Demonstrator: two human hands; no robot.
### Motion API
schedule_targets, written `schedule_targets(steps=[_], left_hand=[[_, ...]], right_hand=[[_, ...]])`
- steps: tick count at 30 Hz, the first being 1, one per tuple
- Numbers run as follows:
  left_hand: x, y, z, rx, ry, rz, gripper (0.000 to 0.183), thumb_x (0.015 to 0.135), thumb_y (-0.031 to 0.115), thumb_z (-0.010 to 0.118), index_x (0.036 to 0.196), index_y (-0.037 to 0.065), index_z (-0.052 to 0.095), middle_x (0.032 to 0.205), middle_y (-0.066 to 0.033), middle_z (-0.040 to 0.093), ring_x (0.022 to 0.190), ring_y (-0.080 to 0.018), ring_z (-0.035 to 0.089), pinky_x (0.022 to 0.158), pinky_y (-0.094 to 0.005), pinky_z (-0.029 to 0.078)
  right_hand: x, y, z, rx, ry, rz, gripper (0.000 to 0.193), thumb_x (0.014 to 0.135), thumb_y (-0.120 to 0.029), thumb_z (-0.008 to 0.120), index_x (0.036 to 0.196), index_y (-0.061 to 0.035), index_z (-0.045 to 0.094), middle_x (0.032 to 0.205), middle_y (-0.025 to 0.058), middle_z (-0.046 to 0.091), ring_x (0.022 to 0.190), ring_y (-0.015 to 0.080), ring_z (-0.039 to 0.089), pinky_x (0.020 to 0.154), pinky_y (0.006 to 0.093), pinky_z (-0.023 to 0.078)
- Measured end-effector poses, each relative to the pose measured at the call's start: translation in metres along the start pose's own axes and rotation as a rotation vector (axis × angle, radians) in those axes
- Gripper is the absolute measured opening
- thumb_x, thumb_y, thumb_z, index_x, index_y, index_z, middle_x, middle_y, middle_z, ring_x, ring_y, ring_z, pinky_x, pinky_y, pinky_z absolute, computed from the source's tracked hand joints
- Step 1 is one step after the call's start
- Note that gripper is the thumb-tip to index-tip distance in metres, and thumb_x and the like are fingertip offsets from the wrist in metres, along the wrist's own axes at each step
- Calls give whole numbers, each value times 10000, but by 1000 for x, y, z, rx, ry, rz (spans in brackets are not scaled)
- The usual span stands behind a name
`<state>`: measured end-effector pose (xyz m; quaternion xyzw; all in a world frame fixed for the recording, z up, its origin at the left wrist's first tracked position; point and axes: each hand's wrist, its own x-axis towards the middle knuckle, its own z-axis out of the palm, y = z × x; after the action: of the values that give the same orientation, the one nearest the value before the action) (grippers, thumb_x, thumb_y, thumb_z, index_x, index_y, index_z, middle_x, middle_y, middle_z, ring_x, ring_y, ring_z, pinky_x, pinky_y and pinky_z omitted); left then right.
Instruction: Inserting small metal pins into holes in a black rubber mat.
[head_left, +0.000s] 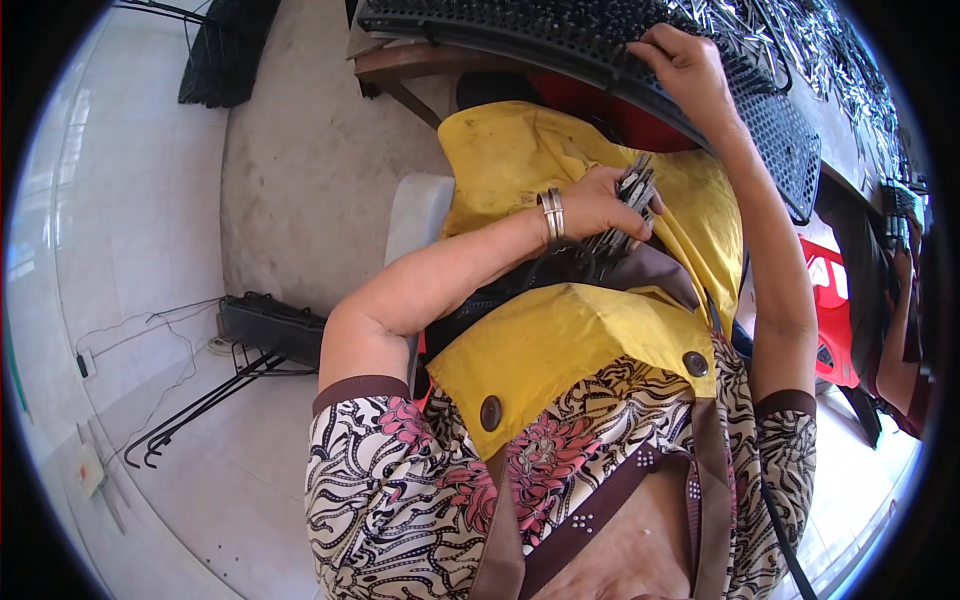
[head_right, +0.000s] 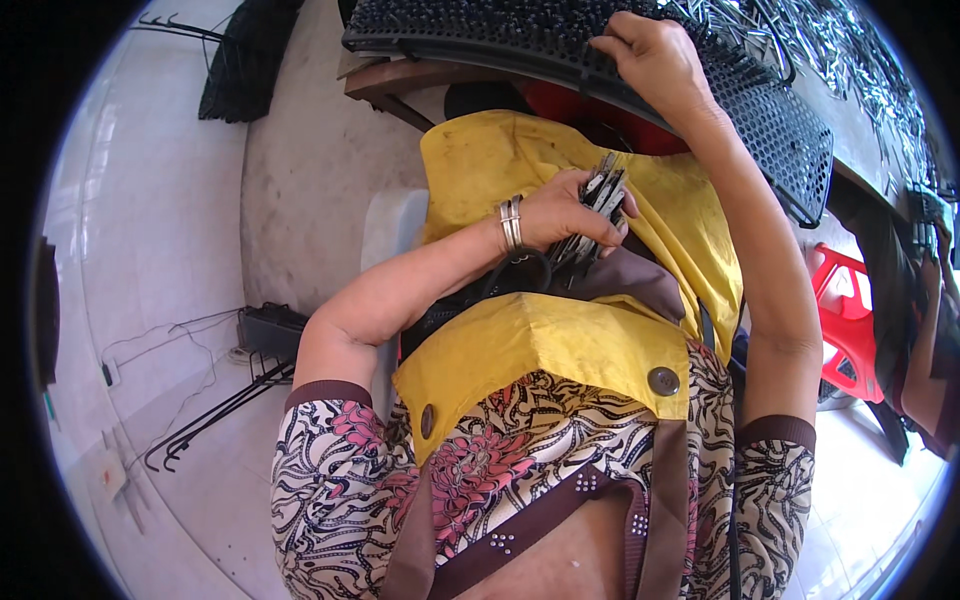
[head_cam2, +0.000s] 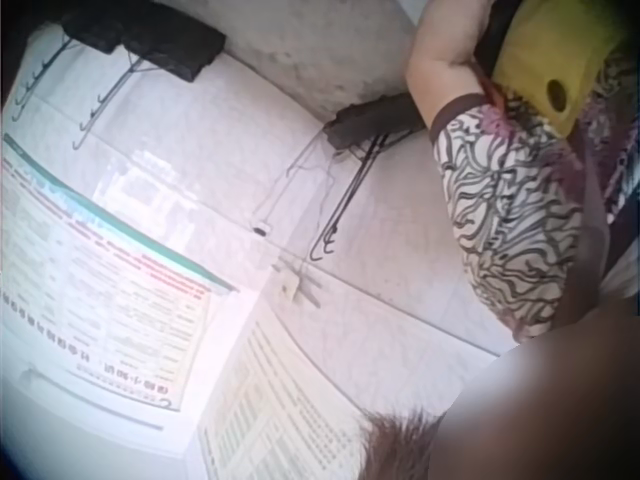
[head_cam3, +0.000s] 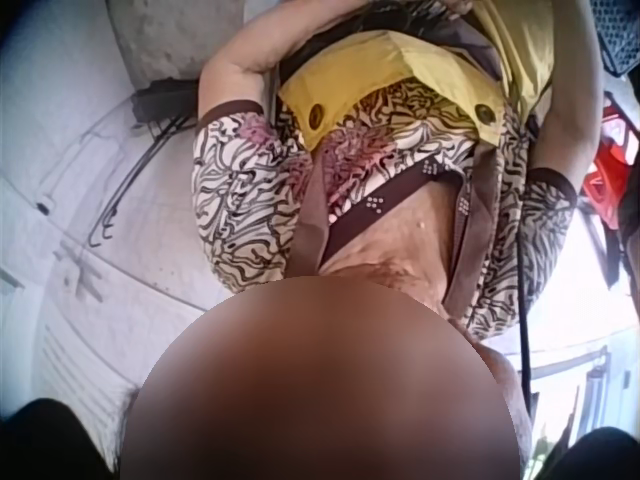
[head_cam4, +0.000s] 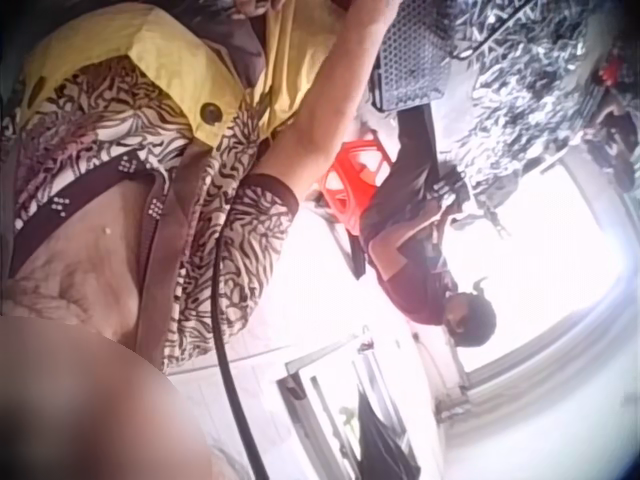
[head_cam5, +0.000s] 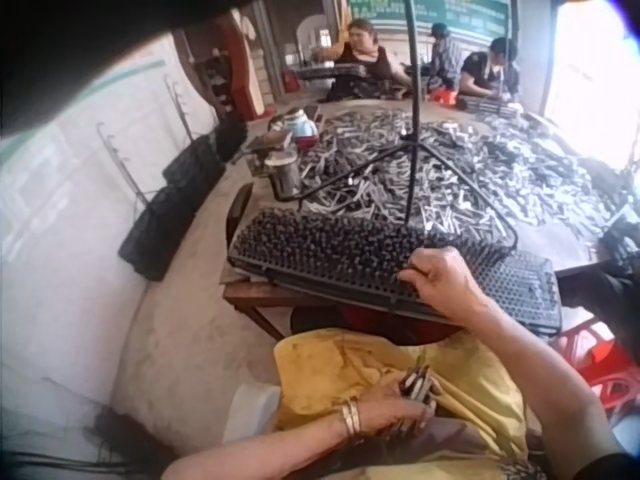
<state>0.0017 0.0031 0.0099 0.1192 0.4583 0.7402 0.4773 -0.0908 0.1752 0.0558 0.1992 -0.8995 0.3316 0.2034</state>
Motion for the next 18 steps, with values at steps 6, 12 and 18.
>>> schedule_targets(steps=[6, 12, 18], left_hand=[[0, -1, -1, 10, -22, -3, 272, 660, 3, 660, 906, 3, 543, 669, -74, 589, 567, -136, 577, 546, -242, 462], [-2, 0, 0, 7, -16, 1, 274, 657, 3, 657, 907, 2, 544, 669, -71, 585, 572, -137, 577, 551, -240, 461], [-1, -1, 0, -9, 0, 1, 275, 622, 5, 677, 880, 6, 582, 687, -62, 605, 570, -134, 593, 546, -247, 484]], right_hand=[[-3, -9, 6, -423, -20, -190, 267, 775, -241, 598, 673, -20, 488, 614, 130, 541, 597, 328, 554, 508, 403, 425], [-37, -41, -9, -7, -63, 268, 193, 781, -167, 627, 878, 0, 622, 634, 98, 591, 474, 128, 507, 473, 262, 415], [-63, -56, -22, 491, -467, 620, 126, 779, -117, 621, 772, 9, 626, 595, -18, 555, 501, 36, 457, 460, 185, 347]])
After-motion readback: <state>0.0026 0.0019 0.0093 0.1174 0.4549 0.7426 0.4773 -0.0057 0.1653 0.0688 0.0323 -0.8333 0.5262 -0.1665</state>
